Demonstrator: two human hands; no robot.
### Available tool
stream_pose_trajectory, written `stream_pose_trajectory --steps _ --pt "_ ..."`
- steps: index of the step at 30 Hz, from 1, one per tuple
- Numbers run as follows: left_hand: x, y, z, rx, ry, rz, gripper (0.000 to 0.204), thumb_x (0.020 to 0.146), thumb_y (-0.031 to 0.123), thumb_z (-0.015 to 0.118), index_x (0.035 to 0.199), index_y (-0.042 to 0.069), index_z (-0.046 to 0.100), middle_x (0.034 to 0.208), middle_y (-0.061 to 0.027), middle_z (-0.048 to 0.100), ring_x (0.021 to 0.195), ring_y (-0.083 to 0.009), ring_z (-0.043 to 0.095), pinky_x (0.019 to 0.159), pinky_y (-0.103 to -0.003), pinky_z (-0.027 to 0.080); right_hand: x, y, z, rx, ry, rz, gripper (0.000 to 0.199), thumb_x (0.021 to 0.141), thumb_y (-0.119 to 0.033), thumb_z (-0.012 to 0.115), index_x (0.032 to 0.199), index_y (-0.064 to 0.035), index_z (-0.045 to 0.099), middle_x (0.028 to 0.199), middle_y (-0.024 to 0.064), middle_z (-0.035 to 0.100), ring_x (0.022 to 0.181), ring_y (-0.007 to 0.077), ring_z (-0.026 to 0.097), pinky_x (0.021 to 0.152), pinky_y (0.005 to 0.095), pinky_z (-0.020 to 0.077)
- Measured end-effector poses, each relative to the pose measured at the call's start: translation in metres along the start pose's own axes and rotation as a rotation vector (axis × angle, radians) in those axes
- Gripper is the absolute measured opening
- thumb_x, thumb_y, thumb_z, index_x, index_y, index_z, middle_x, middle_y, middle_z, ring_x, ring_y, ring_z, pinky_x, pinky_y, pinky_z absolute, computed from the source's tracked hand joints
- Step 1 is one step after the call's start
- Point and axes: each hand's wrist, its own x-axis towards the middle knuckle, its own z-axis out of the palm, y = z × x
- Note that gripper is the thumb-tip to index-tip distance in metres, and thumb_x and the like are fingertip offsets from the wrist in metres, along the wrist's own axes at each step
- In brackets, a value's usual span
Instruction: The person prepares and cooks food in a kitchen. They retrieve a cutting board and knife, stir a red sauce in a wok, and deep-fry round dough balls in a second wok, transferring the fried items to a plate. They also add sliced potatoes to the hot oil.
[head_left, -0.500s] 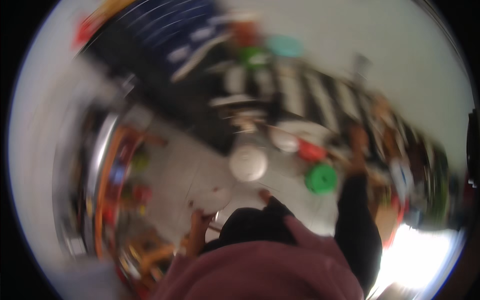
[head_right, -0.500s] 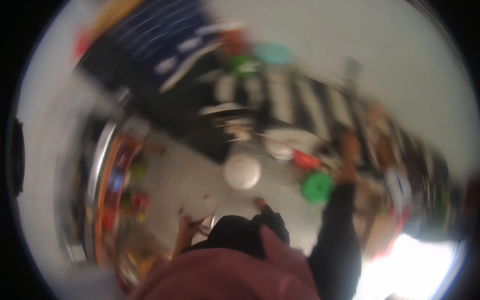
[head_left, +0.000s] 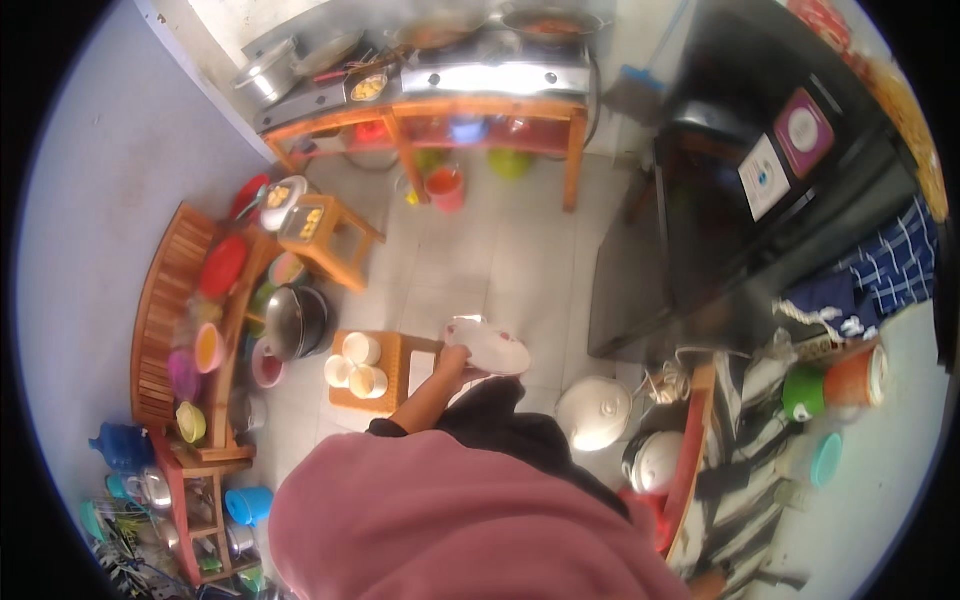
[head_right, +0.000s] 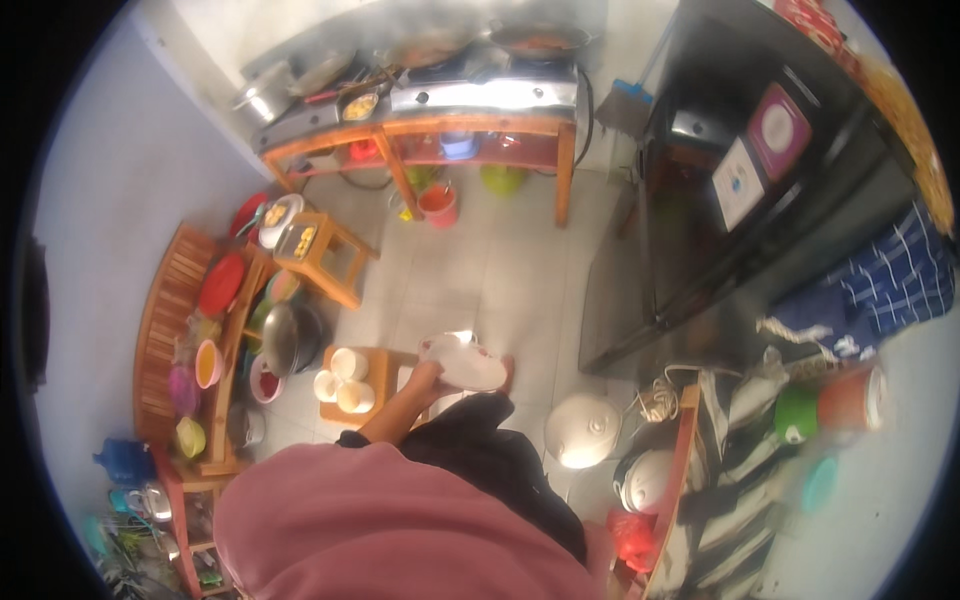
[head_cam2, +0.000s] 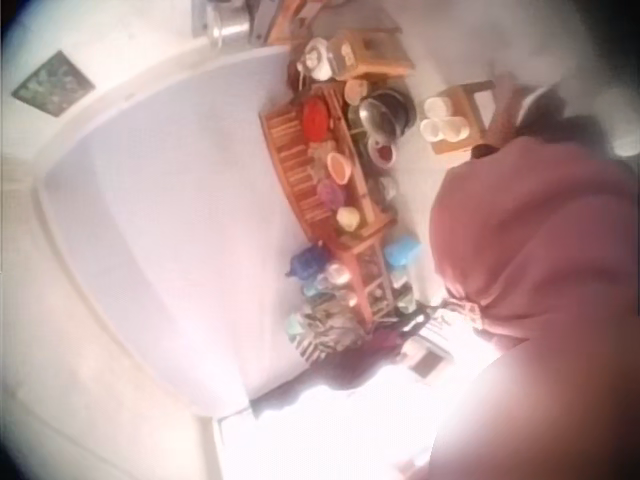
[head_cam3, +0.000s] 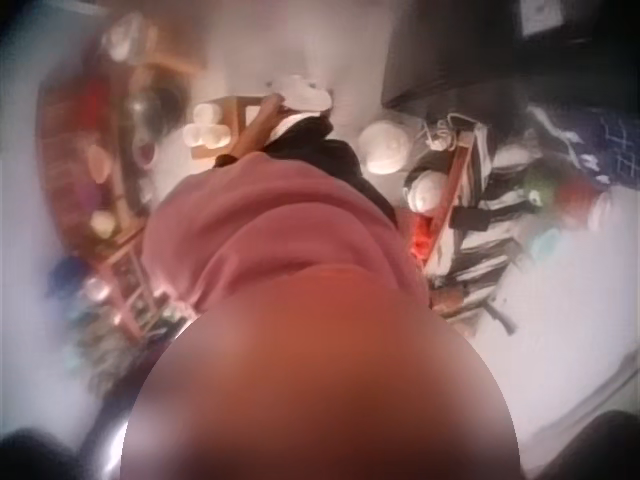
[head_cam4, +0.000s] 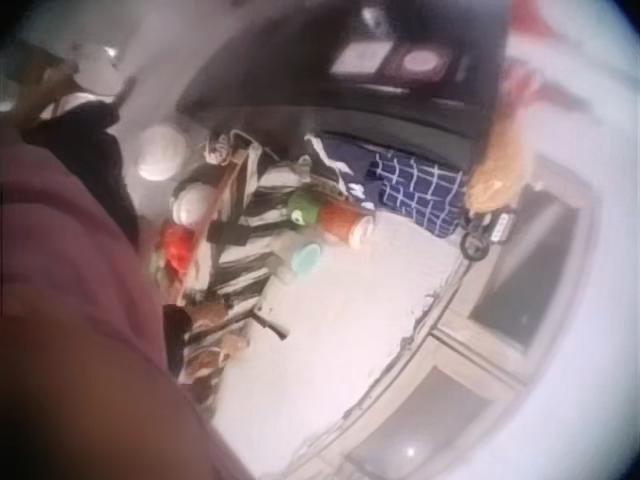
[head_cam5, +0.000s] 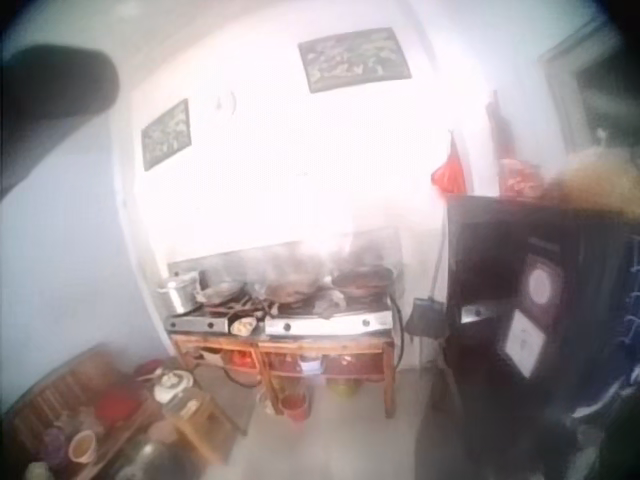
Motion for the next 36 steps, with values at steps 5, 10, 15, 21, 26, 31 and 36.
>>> stream_pose_trajectory --steps 5,10,15,21,26,31,36 --pt "0.083 0.058 -0.031 -0.113 0.177 -0.018 0.073 0.078 0.004 0.042 0.146 -0.006 0.019 0.14 -0.0291 0.038 0.128 -0.0488 0.043 0.098 -0.063 0.045 0.062 -0.142 0.017 0.065 -0.196 -0.104 0.051 0.096 -0.035 0.049 0.141 -0.012 0.048 0.131 0.0079 0.058 0.113 0.019 0.058 0.094 0.0391 0.0455" --pt "0.16 0.155 -0.023 -0.145 0.188 0.043 0.067 0.074 -0.002 0.039 0.141 -0.005 0.029 0.129 -0.0283 0.048 0.115 -0.0473 0.056 0.086 -0.059 0.057 0.119 -0.248 0.036 0.027 -0.469 -0.023 0.052 0.093 -0.036 0.053 0.14 -0.0123 0.05 0.129 0.0084 0.058 0.111 0.0202 0.058 0.092 0.04 0.0467" --pt "0.214 0.251 -0.004 -0.195 0.089 0.184 0.068 0.074 -0.002 0.038 0.141 -0.006 0.028 0.131 -0.0302 0.047 0.116 -0.0476 0.056 0.088 -0.058 0.058 0.17 -0.362 0.069 0.015 -0.794 -0.056 0.054 0.091 -0.037 0.057 0.138 -0.0126 0.052 0.127 0.0089 0.059 0.109 0.0214 0.058 0.09 0.0409 0.0479" --pt "0.257 0.321 0.001 -0.291 0.137 0.269 0.068 0.077 0.002 0.041 0.143 -0.006 0.025 0.134 -0.0297 0.045 0.12 -0.0476 0.052 0.092 -0.058 0.056 0.258 -0.589 0.112 0.077 -0.985 -0.369 0.055 0.088 -0.038 0.062 0.136 -0.013 0.055 0.125 0.0094 0.06 0.106 0.0228 0.059 0.087 0.0419 0.0494" --pt "0.277 0.355 -0.017 -0.447 0.189 0.35 0.069 0.077 0.004 0.044 0.143 -0.006 0.025 0.136 -0.0291 0.043 0.122 -0.0482 0.049 0.094 -0.062 0.053 0.316 -0.877 0.089 0.547 -1.063 -0.616 0.057 0.086 -0.039 0.066 0.135 -0.0133 0.056 0.123 0.0099 0.061 0.104 0.0239 0.059 0.085 0.0428 0.0506" --pt "0.301 0.405 -0.016 -0.456 0.345 0.422 0.069 0.077 0.005 0.045 0.143 -0.003 0.027 0.136 -0.0274 0.044 0.122 -0.0471 0.05 0.094 -0.061 0.053 0.316 -1.119 0.003 0.613 -0.583 -0.846 0.059 0.083 -0.042 0.069 0.131 -0.011 0.058 0.125 0.0191 0.061 0.115 0.0322 0.058 0.095 0.0432 0.0469" --pt "0.342 0.465 0.003 -0.351 0.385 0.417 0.071 0.079 0.005 0.046 0.146 0.002 0.024 0.14 -0.0255 0.041 0.125 -0.0432 0.049 0.095 -0.057 0.052 0.295 -1.24 -0.017 0.644 -0.186 -0.705 0.056 0.082 -0.041 0.069 0.126 -0.009 0.06 0.125 0.0246 0.06 0.111 0.0426 0.06 0.093 0.0465 0.0484"
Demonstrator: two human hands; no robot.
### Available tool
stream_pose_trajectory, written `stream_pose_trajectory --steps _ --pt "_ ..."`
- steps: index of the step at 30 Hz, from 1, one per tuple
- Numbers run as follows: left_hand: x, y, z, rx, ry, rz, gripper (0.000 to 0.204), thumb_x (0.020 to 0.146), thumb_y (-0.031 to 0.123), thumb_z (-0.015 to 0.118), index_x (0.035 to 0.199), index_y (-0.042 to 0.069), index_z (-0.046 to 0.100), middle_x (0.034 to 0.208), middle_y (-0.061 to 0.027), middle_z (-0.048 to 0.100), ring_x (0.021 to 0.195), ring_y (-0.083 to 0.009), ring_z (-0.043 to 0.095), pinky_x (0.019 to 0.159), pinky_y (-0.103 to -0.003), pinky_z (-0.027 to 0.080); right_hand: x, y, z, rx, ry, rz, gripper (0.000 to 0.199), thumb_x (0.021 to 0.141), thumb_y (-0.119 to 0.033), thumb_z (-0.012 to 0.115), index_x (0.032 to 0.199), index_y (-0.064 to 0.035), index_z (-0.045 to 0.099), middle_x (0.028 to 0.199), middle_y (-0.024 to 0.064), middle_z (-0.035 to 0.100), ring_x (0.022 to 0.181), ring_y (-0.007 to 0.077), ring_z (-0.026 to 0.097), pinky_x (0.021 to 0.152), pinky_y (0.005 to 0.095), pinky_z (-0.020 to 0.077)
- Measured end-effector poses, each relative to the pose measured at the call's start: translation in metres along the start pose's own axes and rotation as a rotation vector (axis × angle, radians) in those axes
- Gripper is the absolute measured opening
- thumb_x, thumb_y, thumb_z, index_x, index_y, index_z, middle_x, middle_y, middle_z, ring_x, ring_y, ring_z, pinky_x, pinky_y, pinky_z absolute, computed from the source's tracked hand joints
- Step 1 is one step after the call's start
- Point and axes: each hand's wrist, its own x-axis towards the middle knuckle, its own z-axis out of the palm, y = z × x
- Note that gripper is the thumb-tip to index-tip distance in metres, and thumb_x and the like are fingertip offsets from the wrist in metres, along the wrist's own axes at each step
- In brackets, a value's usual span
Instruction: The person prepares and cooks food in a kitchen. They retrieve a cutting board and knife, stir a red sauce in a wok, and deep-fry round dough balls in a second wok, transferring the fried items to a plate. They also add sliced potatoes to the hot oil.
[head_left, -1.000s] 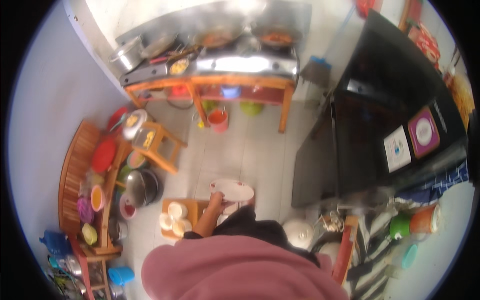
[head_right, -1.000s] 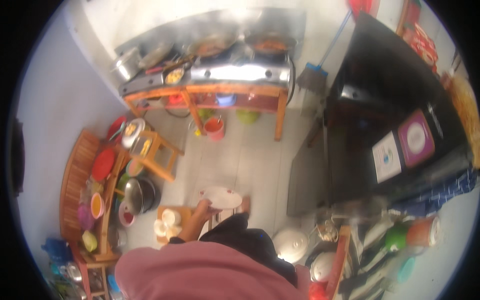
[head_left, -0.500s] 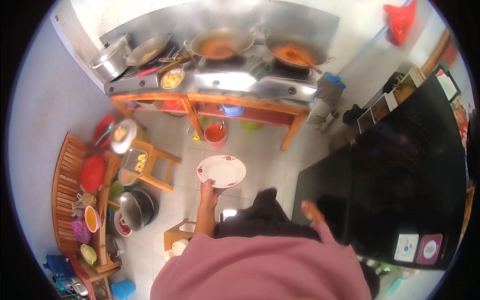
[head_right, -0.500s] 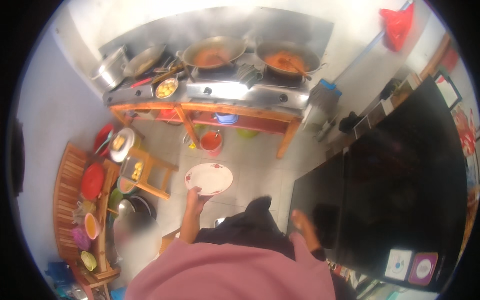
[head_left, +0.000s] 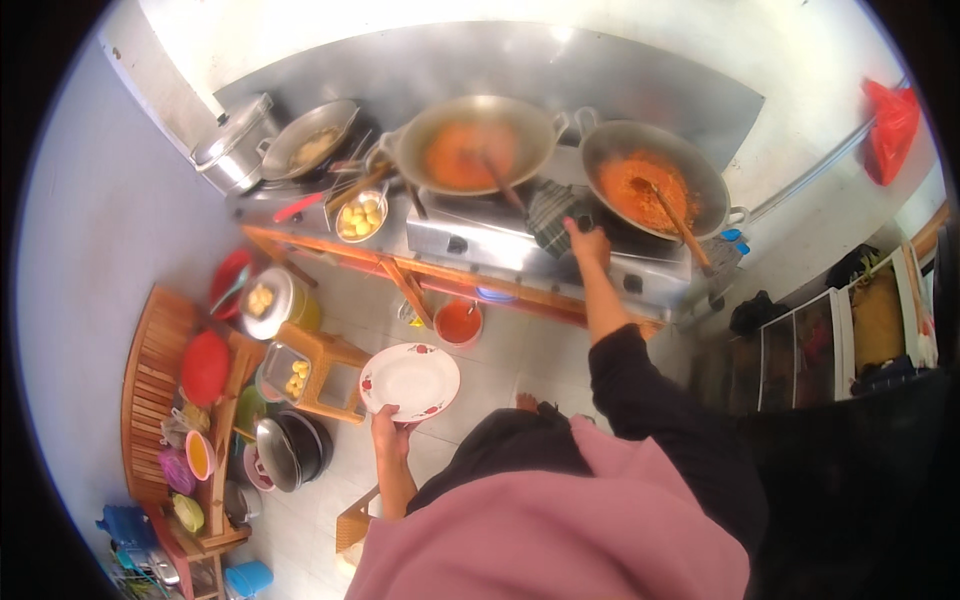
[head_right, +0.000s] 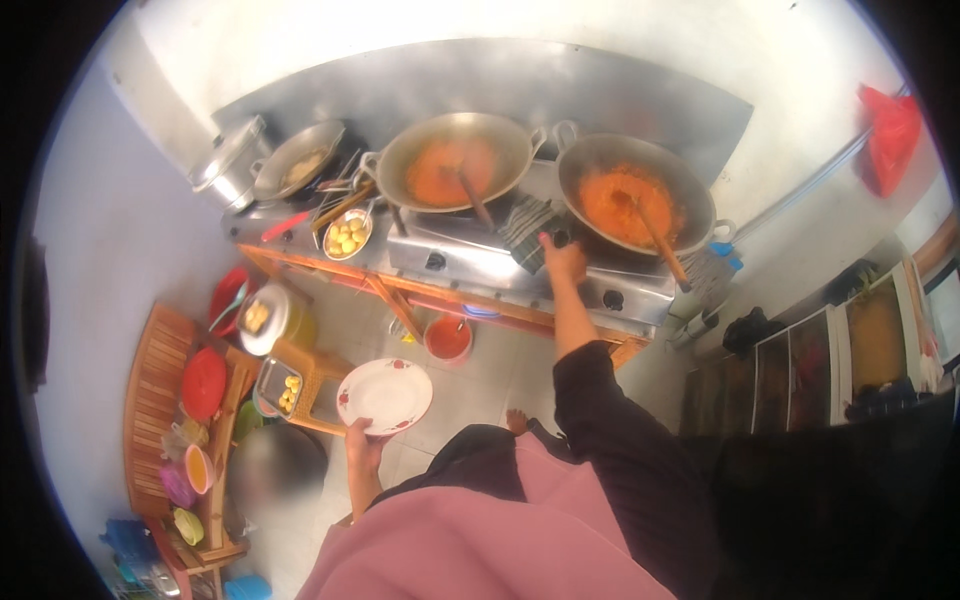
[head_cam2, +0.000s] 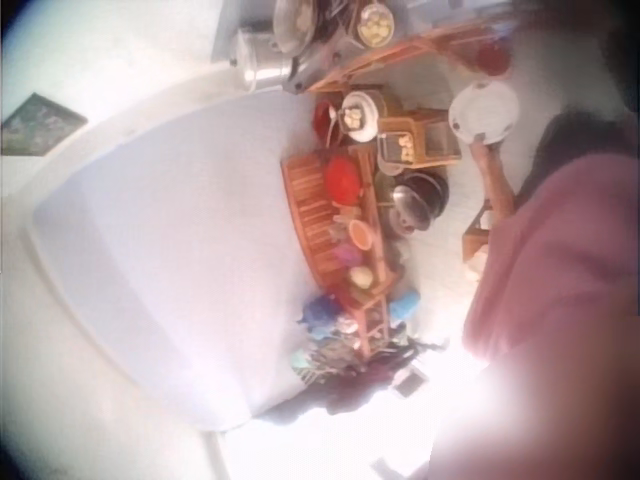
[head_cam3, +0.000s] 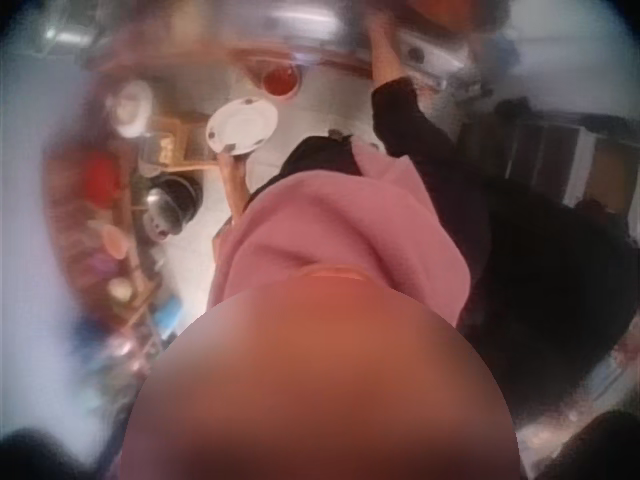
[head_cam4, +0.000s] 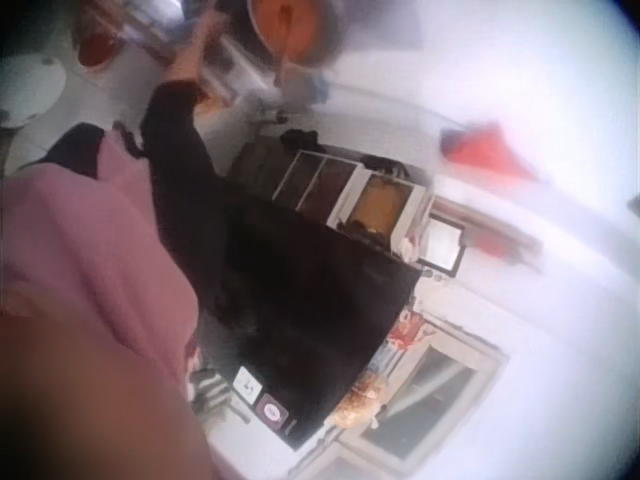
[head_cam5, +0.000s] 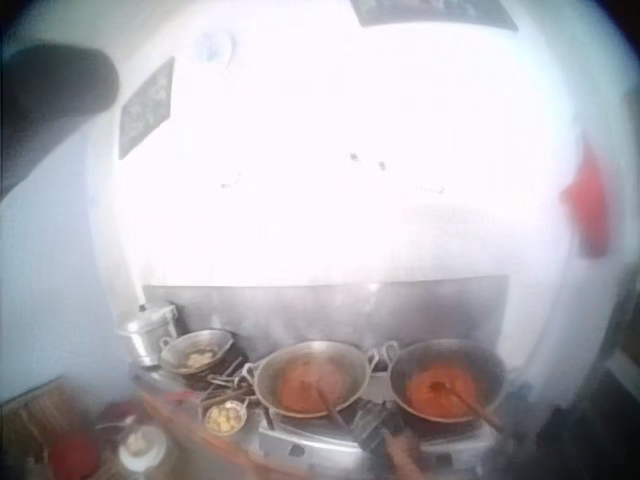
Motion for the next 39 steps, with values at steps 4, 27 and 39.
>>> stream_pose_trajectory --steps 4,27,39 --pt "0.032 0.007 0.044 0.064 0.039 -0.015 0.067 0.08 0.003 0.046 0.145 0.002 0.028 0.136 -0.023 0.046 0.119 -0.0387 0.055 0.089 -0.055 0.055 0.011 -0.01 0.023 -0.039 -0.057 0.099 0.048 0.083 -0.028 0.069 0.122 -0.0025 0.06 0.12 0.0223 0.064 0.1 0.0386 0.066 0.086 0.0453 0.0521" --pt "0.078 -0.016 0.232 0.675 -1.009 -0.48 0.077 0.074 0.003 0.051 0.148 0.002 0.028 0.118 -0.0104 0.055 0.106 -0.0197 0.055 0.087 -0.032 0.048 -0.091 0.008 -0.018 -0.32 0.064 -0.673 0.033 0.091 -0.037 0.059 0.105 -0.0083 0.066 0.088 0.006 0.068 0.082 0.0269 0.065 0.072 0.0446 0.0496" --pt "0.085 -0.04 0.219 0.54 -0.791 -0.226 0.061 0.09 0.012 0.049 0.148 0.01 0.033 0.112 -0.0108 0.059 0.074 -0.015 0.058 0.056 -0.027 0.049 -0.15 -0.016 -0.012 -0.717 -0.049 0.075 0.047 0.096 -0.047 0.047 0.125 -0.012 0.059 0.118 0.0167 0.06 0.115 0.0366 0.054 0.09 0.056 0.0436"
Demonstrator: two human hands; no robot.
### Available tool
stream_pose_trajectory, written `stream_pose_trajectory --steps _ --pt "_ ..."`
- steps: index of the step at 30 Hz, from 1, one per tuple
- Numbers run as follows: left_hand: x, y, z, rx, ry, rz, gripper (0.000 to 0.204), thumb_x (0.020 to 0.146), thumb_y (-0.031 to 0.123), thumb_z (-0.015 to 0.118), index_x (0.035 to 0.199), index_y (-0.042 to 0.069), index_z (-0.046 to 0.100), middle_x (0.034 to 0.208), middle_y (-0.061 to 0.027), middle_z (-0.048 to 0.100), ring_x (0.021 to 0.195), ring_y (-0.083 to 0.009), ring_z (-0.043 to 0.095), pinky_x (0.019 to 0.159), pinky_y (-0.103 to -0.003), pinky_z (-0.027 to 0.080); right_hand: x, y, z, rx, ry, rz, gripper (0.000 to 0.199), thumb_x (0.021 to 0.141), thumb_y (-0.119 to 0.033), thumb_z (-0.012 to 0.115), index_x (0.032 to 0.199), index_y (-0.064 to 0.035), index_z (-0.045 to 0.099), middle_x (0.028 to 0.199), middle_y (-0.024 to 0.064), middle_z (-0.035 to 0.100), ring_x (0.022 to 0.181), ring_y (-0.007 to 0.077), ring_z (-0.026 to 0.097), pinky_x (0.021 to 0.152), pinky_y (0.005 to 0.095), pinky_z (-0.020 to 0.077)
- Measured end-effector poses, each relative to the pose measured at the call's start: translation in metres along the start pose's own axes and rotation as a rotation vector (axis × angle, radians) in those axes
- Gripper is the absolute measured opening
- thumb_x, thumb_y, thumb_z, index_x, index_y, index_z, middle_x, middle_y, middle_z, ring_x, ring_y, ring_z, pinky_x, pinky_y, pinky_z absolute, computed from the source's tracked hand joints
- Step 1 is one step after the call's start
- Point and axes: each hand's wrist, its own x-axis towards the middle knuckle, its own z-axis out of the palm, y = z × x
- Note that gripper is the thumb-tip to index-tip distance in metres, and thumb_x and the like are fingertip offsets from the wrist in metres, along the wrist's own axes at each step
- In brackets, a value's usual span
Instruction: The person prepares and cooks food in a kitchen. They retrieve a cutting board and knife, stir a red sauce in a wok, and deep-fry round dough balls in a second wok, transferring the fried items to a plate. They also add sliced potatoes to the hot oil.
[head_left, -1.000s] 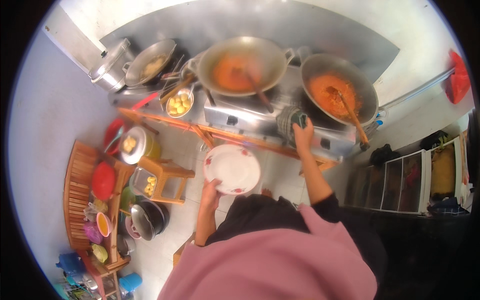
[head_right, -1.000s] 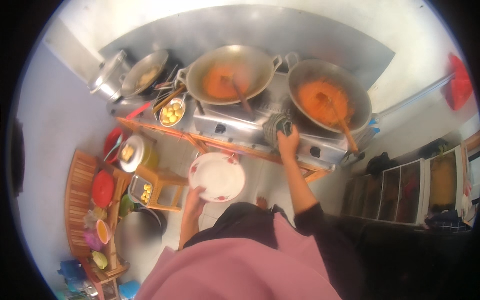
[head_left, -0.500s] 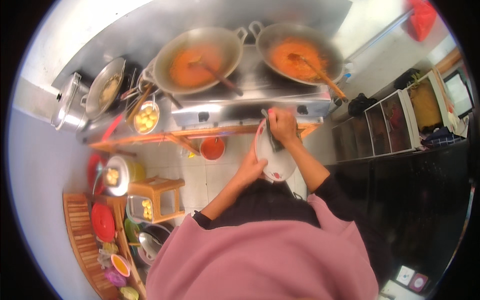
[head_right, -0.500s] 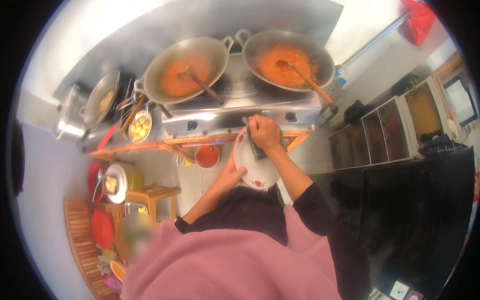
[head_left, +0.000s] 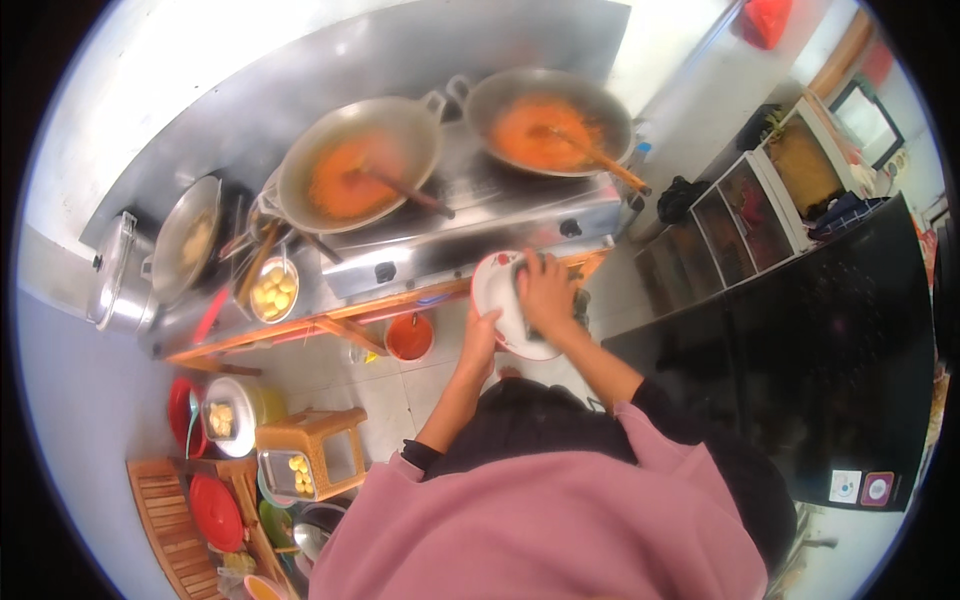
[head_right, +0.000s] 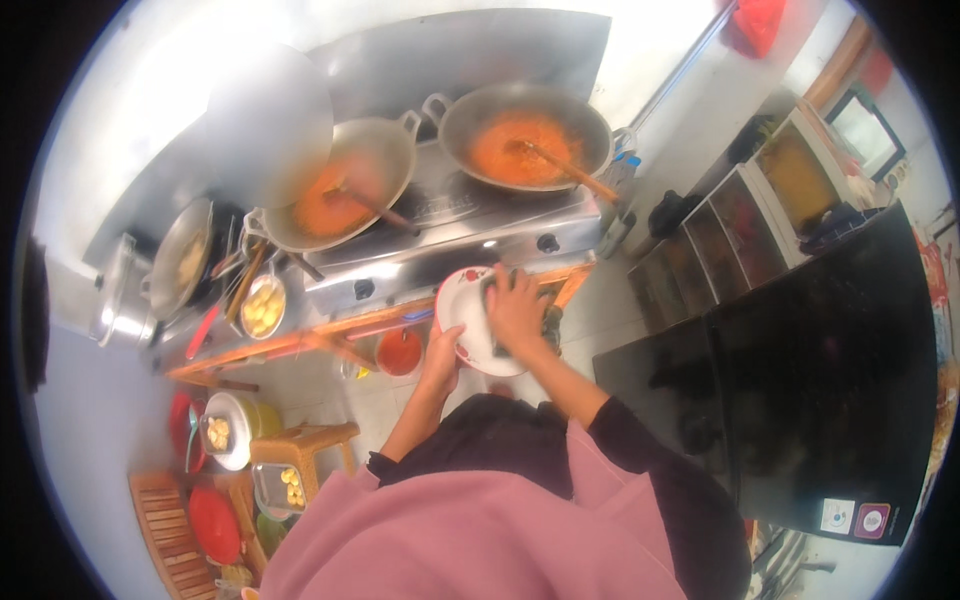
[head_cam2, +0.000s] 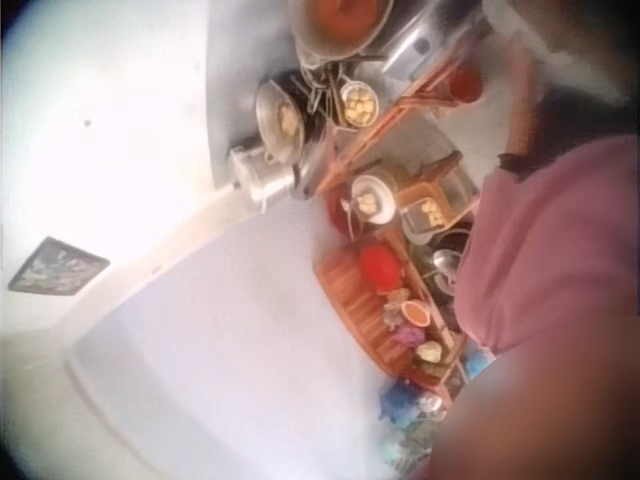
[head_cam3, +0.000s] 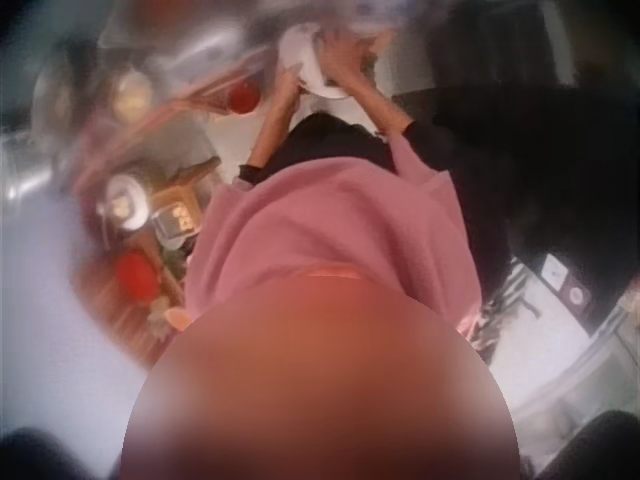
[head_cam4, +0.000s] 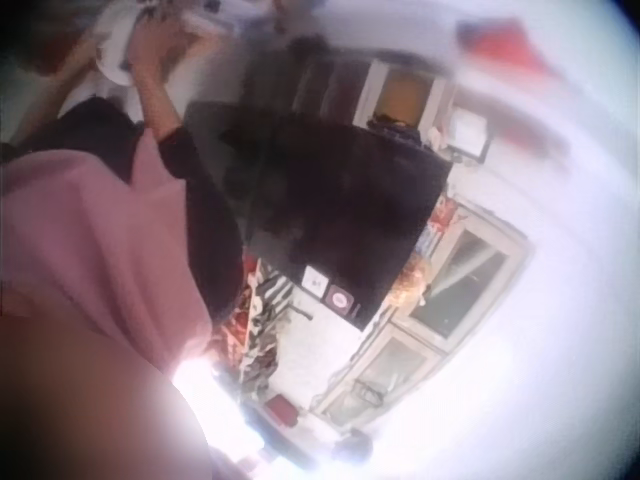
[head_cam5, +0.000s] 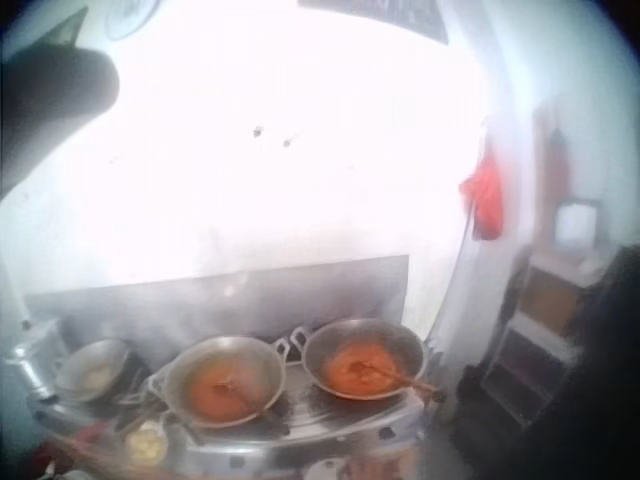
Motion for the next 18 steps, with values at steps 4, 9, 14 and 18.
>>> stream_pose_trajectory --steps 4,9,14,18 --pt "0.013 -0.027 -0.012 -0.207 0.016 -0.083 0.049 0.102 0.035 0.042 0.144 0.01 0.039 0.119 -0.0094 0.058 0.095 -0.0171 0.06 0.075 -0.031 0.052 -0.051 -0.004 -0.024 0.352 -0.607 -0.347 0.074 0.098 -0.058 0.038 0.154 -0.0116 0.022 0.161 0.0224 0.006 0.149 0.0361 0.004 0.118 0.055 0.0138" --pt "0.011 -0.034 -0.013 -0.228 -0.156 -0.312 0.068 0.101 0.055 0.035 0.139 -0.002 0.042 0.134 -0.0186 0.053 0.123 -0.0331 0.053 0.1 -0.045 0.046 -0.085 0.028 -0.057 0.479 -0.649 -0.633 0.069 0.098 -0.041 0.05 0.153 -0.0081 0.026 0.155 0.016 0.031 0.142 0.0375 0.027 0.113 0.0468 0.0282" --pt "0.02 -0.026 0.035 -0.045 -0.391 -0.423 0.097 0.089 0.079 0.03 0.146 0.001 0.033 0.139 -0.0255 0.044 0.115 -0.0403 0.055 0.092 -0.049 0.049 -0.09 0.092 -0.068 0.522 -0.217 -0.55 0.065 0.091 -0.018 0.059 0.149 -0.005 0.035 0.137 0.0181 0.053 0.119 0.0337 0.054 0.1 0.0407 0.0411" --pt "0.04 -0.032 0.105 0.577 -0.434 -0.227 0.099 0.086 0.084 0.024 0.15 0.008 0.032 0.143 -0.016 0.043 0.118 -0.0311 0.05 0.097 -0.053 0.042 -0.119 0.172 -0.11 1.014 -0.213 0.328 0.036 0.089 -0.017 0.066 0.12 0.0007 0.063 0.118 0.016 0.064 0.101 0.0249 0.062 0.087 0.0369 0.0491"
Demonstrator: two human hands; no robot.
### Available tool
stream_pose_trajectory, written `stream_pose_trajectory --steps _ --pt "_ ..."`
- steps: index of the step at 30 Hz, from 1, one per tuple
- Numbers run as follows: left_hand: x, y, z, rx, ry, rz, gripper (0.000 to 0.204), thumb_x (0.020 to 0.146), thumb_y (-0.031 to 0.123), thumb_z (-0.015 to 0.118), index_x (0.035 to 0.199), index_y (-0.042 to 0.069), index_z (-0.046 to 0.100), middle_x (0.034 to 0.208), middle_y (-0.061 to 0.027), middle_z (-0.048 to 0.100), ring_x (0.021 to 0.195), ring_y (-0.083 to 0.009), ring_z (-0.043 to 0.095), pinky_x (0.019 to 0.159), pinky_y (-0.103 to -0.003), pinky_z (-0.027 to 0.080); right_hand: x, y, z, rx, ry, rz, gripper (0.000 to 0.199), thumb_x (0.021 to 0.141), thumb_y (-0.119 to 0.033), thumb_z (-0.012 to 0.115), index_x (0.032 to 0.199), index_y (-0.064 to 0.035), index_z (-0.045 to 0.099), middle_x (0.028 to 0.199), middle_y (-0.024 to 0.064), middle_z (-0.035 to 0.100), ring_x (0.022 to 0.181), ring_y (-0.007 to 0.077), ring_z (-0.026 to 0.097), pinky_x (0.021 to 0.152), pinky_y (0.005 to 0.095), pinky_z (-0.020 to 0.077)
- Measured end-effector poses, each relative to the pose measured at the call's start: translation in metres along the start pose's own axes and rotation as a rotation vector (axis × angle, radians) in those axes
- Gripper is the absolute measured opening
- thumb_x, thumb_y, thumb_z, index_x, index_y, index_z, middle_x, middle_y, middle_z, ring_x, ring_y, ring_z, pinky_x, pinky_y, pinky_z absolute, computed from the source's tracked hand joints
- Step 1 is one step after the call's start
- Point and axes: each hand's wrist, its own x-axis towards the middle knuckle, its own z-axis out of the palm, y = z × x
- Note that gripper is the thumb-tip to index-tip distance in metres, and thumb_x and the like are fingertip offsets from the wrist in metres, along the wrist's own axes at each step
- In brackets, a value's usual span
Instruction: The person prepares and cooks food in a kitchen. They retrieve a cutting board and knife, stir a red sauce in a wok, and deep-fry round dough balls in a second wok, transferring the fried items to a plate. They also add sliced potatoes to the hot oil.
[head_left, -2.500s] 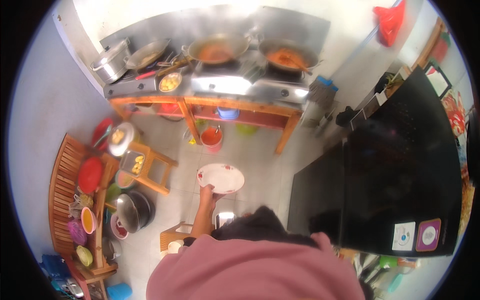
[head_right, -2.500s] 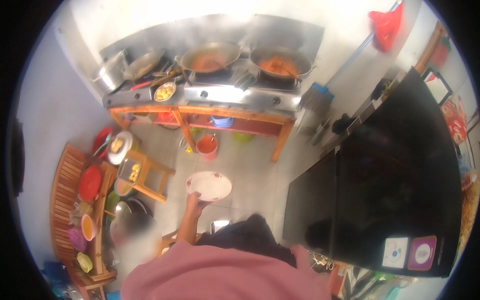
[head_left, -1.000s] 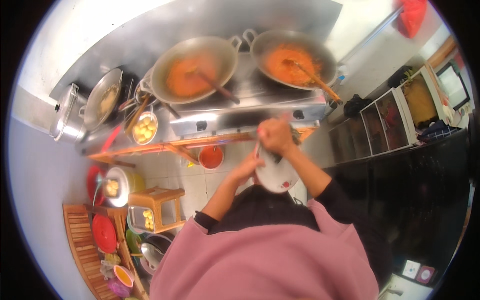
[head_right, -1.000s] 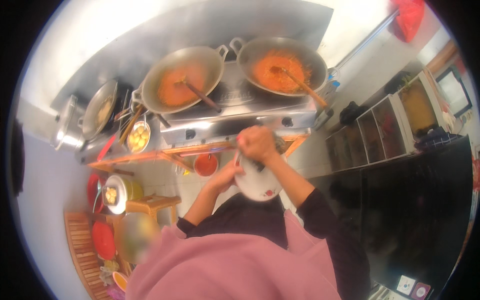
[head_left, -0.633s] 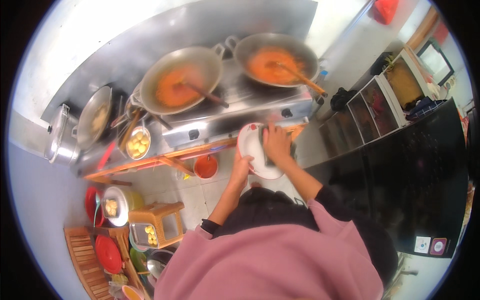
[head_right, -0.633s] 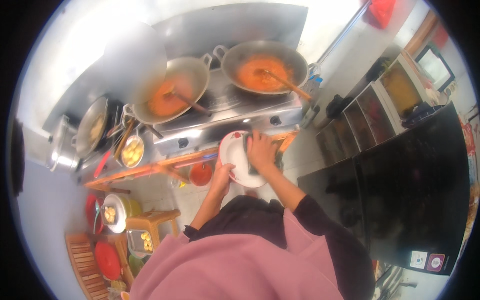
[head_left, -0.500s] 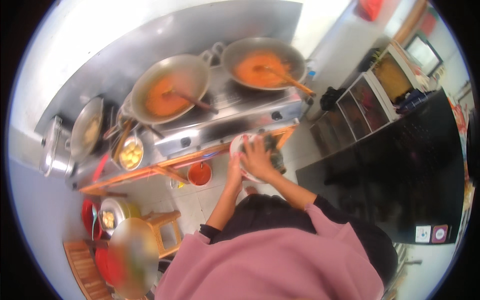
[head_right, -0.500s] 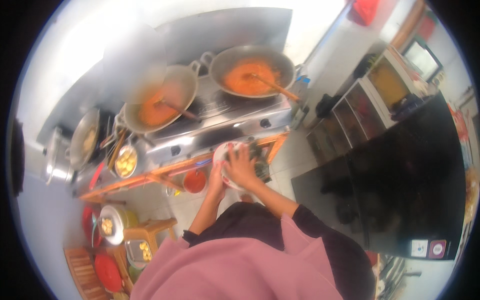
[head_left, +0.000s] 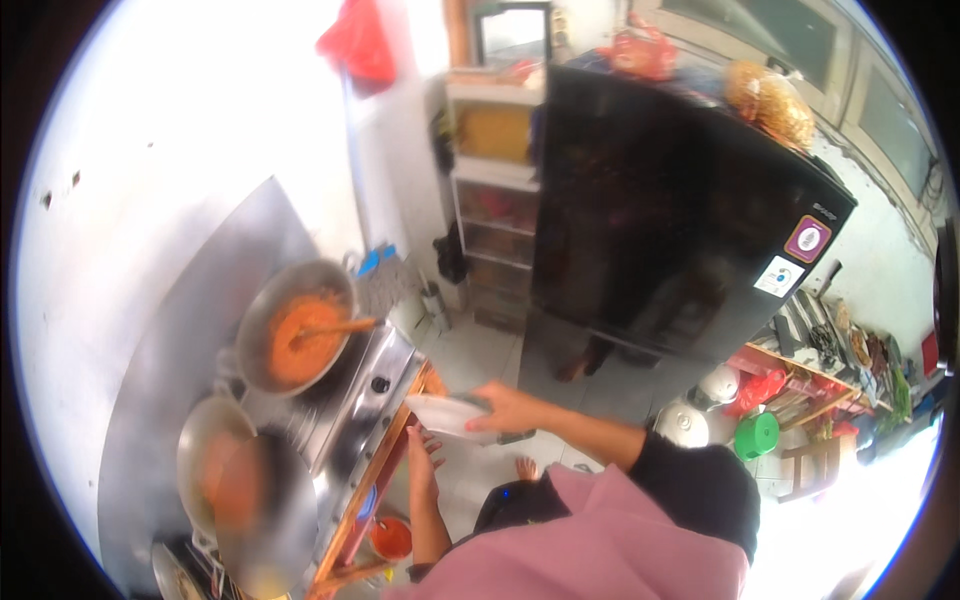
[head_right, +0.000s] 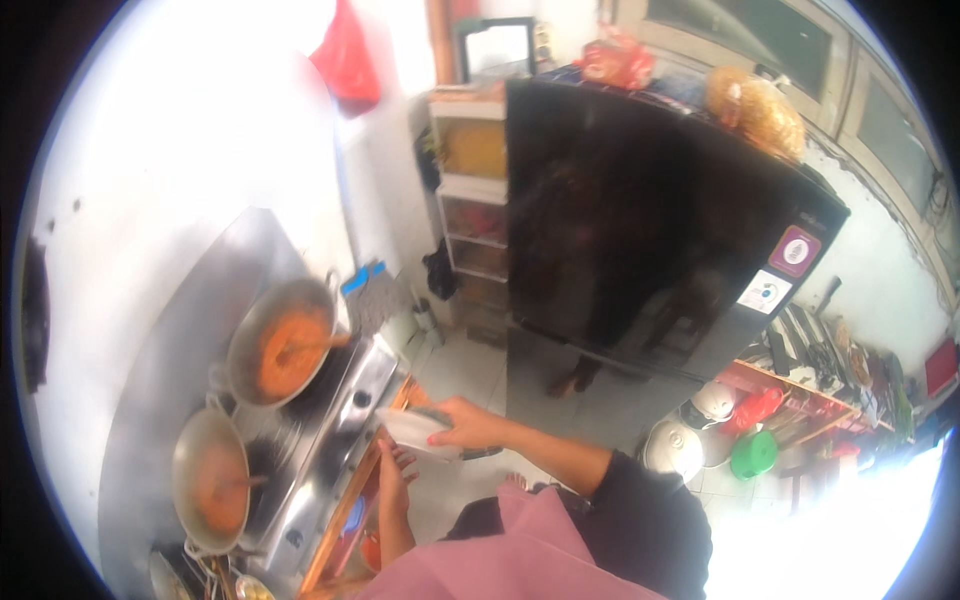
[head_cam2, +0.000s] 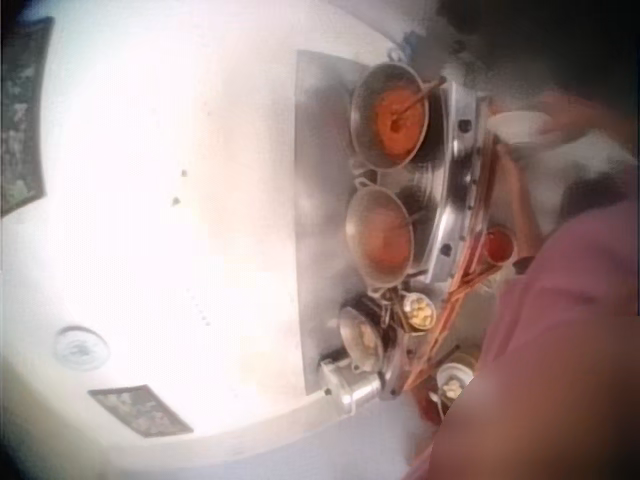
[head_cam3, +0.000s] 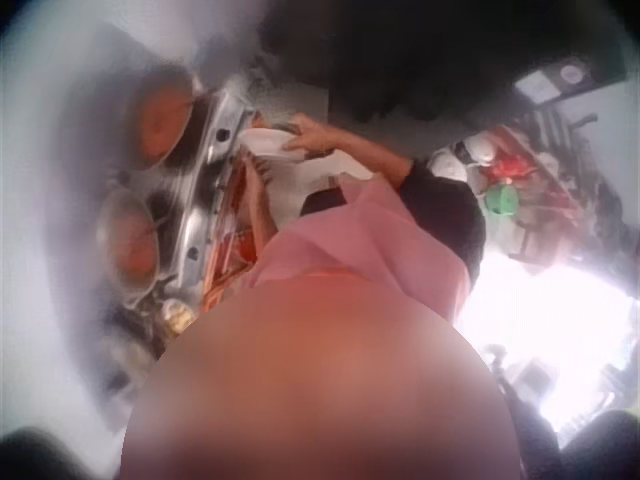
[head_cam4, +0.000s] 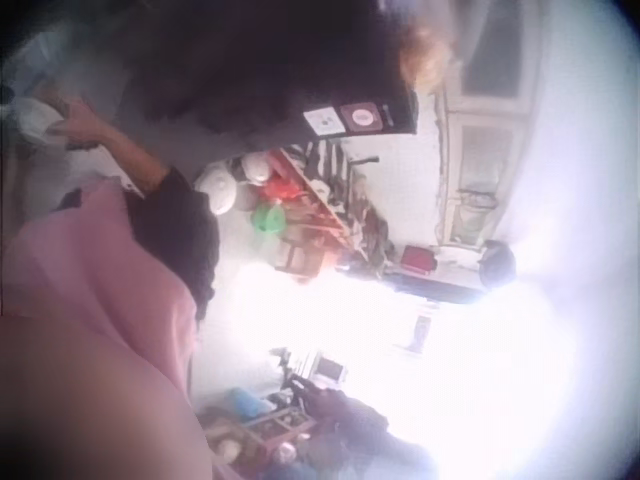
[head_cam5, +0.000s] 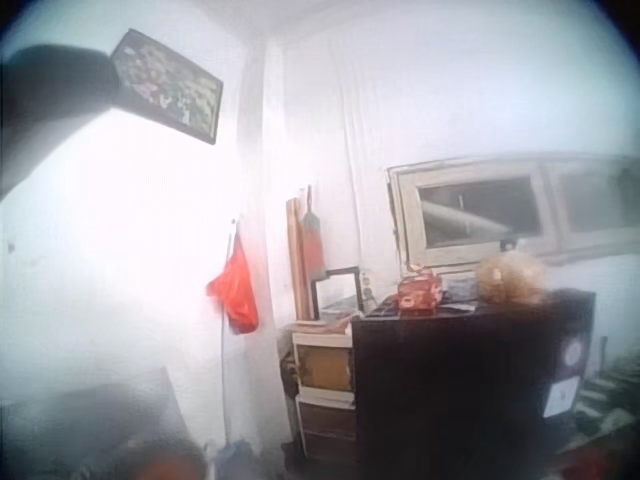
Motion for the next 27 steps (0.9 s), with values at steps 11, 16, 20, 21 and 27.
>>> stream_pose_trajectory --steps 11,16,20,21,27 --pt "0.056 0.056 0.188 -0.644 -0.694 0.088 0.058 0.103 0.04 0.046 0.143 0.0 0.038 0.141 -0.0138 0.049 0.128 -0.0274 0.05 0.106 -0.042 0.041 -0.142 0.07 -0.127 0.189 0.778 0.144 0.037 0.09 -0.028 0.069 0.111 0.0023 0.067 0.084 0.0056 0.07 0.071 0.0149 0.064 0.063 0.0321 0.053" --pt "0.044 0.066 0.261 -0.121 -0.731 0.333 0.041 0.097 0.03 0.061 0.12 -0.005 0.06 0.111 -0.0115 0.067 0.097 -0.018 0.063 0.085 -0.032 0.051 -0.204 0.074 -0.122 0.509 1.597 -0.096 0.05 0.098 -0.043 0.054 0.115 0.0025 0.064 0.082 0.007 0.067 0.07 0.0145 0.062 0.06 0.037 0.0481" --pt "-0.006 0.046 0.319 0.017 -0.96 0.459 0.037 0.098 0.03 0.06 0.103 -0.006 0.066 0.096 -0.0094 0.069 0.087 -0.0149 0.061 0.079 -0.031 0.048 -0.205 0.05 -0.096 -0.132 1.239 0.044 0.054 0.098 -0.042 0.048 0.136 -0.0047 0.052 0.151 0.0152 0.04 0.143 0.0365 0.029 0.116 0.0436 0.0271" --pt "-0.015 0.048 0.329 0.026 -1.014 0.511 0.036 0.099 0.028 0.058 0.102 -0.007 0.066 0.093 -0.0098 0.069 0.085 -0.0146 0.061 0.078 -0.031 0.048 -0.205 0.05 -0.093 -0.702 1.277 0.33 0.049 0.097 -0.036 0.05 0.136 -0.0069 0.053 0.147 0.0144 0.045 0.14 0.0371 0.034 0.115 0.0453 0.0281" --pt "-0.059 0.064 0.354 0.261 -1.391 0.667 0.035 0.1 0.025 0.056 0.1 -0.009 0.065 0.09 -0.0123 0.069 0.081 -0.0142 0.06 0.077 -0.03 0.047 -0.254 0.133 -0.128 -0.651 1.711 0.729 0.047 0.094 -0.035 0.053 0.135 -0.0111 0.055 0.145 0.0176 0.046 0.136 0.0398 0.037 0.111 0.0495 0.031"
